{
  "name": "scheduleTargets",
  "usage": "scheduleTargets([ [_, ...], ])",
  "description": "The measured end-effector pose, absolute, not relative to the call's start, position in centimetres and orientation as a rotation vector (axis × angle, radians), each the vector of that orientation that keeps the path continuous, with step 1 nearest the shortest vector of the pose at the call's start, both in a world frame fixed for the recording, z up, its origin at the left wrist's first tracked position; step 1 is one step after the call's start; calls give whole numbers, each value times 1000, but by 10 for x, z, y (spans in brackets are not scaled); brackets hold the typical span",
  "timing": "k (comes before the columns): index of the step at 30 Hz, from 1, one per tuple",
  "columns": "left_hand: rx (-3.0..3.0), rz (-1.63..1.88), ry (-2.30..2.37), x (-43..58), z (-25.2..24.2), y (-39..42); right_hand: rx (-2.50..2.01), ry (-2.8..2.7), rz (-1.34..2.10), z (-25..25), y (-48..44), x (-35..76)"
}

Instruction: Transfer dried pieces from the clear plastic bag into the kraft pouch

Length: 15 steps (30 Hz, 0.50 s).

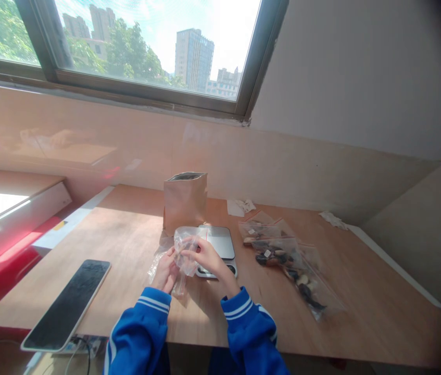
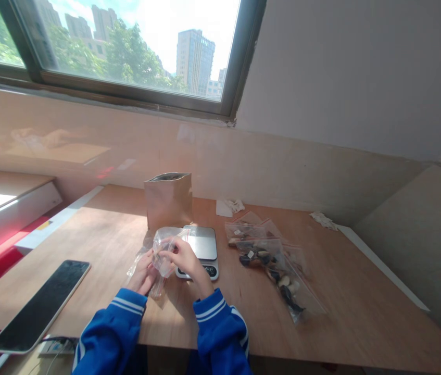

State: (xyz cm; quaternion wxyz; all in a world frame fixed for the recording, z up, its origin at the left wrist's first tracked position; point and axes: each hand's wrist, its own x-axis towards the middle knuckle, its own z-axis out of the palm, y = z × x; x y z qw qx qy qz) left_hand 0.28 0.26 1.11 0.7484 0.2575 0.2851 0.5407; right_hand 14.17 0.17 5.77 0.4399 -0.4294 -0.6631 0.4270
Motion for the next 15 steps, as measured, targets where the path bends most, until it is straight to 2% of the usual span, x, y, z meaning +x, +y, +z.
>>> scheduleTargets([
  [9,473,1175,520,2,15,3,-1083,-1443,994,52,-4,145],
  [15,202,1283,630,-6,9,10,-1137,-1223,965,51,5,160],
])
